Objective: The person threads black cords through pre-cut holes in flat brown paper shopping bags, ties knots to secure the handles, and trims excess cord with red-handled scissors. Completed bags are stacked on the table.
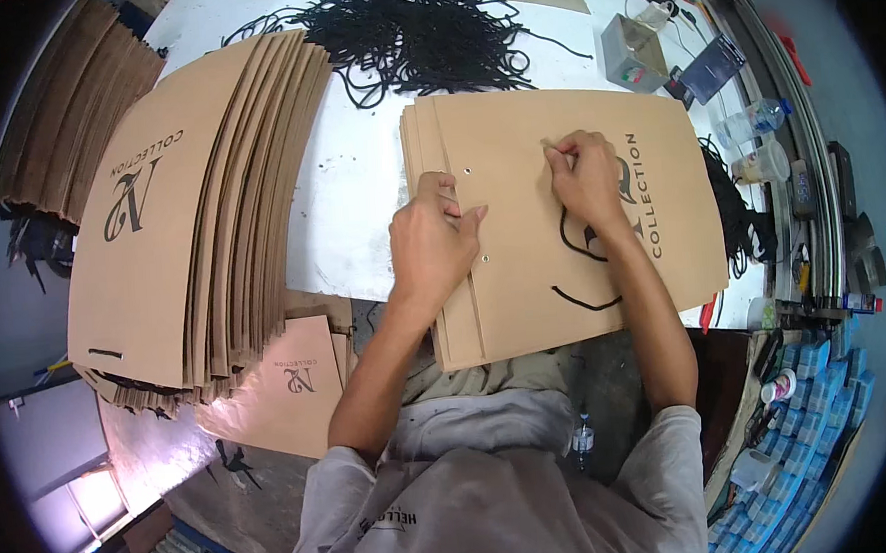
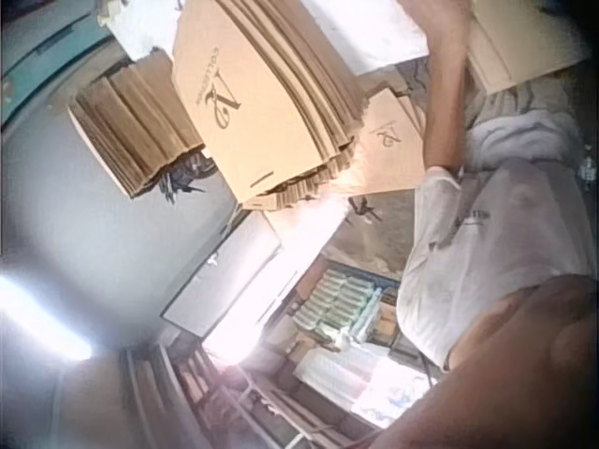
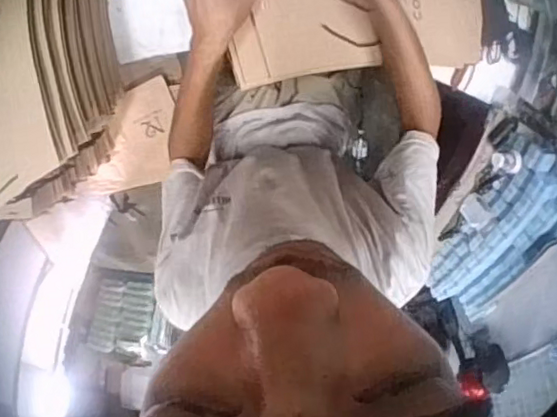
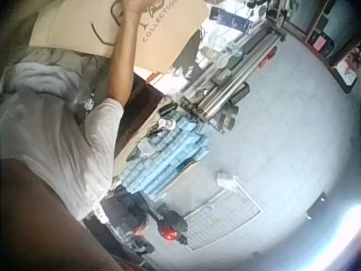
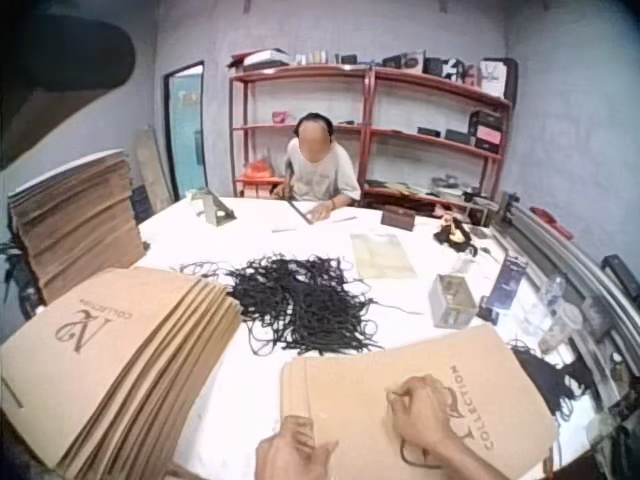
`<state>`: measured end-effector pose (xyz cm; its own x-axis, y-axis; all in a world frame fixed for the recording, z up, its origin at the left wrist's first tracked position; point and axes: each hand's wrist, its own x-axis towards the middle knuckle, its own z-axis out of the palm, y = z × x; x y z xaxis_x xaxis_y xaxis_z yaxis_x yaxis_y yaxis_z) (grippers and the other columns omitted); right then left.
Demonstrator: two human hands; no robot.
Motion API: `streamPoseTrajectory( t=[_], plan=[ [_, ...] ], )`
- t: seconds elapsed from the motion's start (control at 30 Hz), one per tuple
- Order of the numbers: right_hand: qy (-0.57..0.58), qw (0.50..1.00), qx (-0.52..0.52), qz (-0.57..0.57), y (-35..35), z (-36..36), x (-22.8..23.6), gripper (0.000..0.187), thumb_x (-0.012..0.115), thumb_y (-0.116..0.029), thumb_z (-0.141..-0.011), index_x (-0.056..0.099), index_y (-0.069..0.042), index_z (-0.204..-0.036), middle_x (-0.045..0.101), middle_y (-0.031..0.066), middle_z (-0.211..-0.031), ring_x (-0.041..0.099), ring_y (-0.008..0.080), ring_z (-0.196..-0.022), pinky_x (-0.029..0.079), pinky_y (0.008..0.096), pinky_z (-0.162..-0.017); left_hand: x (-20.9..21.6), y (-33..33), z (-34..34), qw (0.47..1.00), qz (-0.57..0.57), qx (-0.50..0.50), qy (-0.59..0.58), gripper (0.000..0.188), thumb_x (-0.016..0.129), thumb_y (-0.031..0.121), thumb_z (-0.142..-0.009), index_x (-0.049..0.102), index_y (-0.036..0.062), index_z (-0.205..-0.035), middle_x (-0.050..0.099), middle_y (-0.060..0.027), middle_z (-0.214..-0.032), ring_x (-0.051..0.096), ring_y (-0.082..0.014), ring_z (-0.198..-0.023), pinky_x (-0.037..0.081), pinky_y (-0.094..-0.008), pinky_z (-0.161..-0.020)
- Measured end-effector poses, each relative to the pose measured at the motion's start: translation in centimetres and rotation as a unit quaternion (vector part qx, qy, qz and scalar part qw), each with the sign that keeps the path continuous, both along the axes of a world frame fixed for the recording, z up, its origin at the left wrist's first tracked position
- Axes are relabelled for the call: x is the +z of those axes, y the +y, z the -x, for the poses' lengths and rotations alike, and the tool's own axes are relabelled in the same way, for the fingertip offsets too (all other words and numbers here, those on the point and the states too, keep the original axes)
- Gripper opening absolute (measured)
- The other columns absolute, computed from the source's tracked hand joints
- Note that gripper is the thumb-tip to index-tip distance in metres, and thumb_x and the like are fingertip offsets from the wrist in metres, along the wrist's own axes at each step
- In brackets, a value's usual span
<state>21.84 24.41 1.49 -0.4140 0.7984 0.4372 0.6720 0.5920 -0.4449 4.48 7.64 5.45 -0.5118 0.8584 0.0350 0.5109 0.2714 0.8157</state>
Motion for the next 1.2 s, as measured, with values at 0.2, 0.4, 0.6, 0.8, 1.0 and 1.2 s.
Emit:
streamPoseTrajectory(
  t=[0.2,0.4,0.6,0.8,1.0,1.2],
  plan=[
    [0.156,0.932,0.216,0.246,-5.1,2.9,3.8,0.017,0.069,-0.008,-0.093,0.071,0.002,-0.106,0.068,0.0121,-0.093,0.065,0.0183,-0.080,0.051,0.0310,-0.071,-1.6,-2.6,0.9,0.935,-0.072,-0.043,-0.344,0.058,0.078,0.005,-0.084,0.053,-0.0050,-0.135,0.069,-0.0108,-0.092,0.068,-0.0140,-0.071,0.055,-0.0291,-0.065],
    [0.072,0.936,0.290,0.185,-7.5,4.4,4.9,0.007,0.062,-0.005,-0.095,0.063,0.001,-0.100,0.060,0.0166,-0.094,0.063,0.0351,-0.083,0.050,0.0417,-0.073,-2.1,-3.0,2.1,0.918,-0.119,-0.066,-0.373,0.054,0.062,0.000,-0.096,0.045,-0.0034,-0.147,0.067,-0.0120,-0.114,0.067,-0.0105,-0.085,0.055,-0.0244,-0.070],
    [0.077,0.946,0.291,0.120,-7.8,5.0,3.6,0.012,0.069,-0.002,-0.091,0.067,0.003,-0.102,0.063,0.0129,-0.089,0.064,0.0252,-0.077,0.050,0.0334,-0.069,-1.8,-2.2,2.4,0.884,-0.118,-0.035,-0.450,0.042,0.058,-0.004,-0.097,0.053,-0.0047,-0.139,0.065,-0.0121,-0.121,0.070,-0.0121,-0.095,0.056,-0.0229,-0.076],
    [0.103,0.945,0.248,0.186,-8.1,4.7,2.8,0.022,0.074,-0.004,-0.088,0.070,0.001,-0.109,0.067,0.0117,-0.087,0.066,0.0222,-0.076,0.052,0.0326,-0.070,-3.9,-2.0,2.3,0.903,-0.144,-0.018,-0.404,0.024,0.060,-0.009,-0.092,0.061,-0.0072,-0.116,0.069,-0.0153,-0.110,0.070,-0.0135,-0.090,0.058,-0.0257,-0.074],
    [0.107,0.948,0.136,0.269,-5.9,2.3,1.3,0.028,0.076,-0.011,-0.087,0.069,0.002,-0.111,0.070,0.0143,-0.095,0.067,0.0259,-0.080,0.055,0.0344,-0.075,-4.8,-6.0,9.2,0.975,-0.152,0.114,-0.116,0.023,0.066,-0.011,-0.085,0.066,-0.0040,-0.107,0.072,-0.0105,-0.098,0.070,-0.0146,-0.088,0.058,-0.0272,-0.079],
    [0.186,0.926,0.318,0.083,-11.4,6.8,5.3,0.026,0.076,-0.003,-0.083,0.072,0.000,-0.108,0.071,0.0132,-0.096,0.066,0.0291,-0.085,0.054,0.0366,-0.077,0.2,-7.8,4.0,0.941,-0.228,0.024,-0.250,0.017,0.067,-0.004,-0.091,0.067,-0.0024,-0.108,0.072,-0.0107,-0.100,0.069,-0.0136,-0.090,0.054,-0.0239,-0.073]
  ],
)
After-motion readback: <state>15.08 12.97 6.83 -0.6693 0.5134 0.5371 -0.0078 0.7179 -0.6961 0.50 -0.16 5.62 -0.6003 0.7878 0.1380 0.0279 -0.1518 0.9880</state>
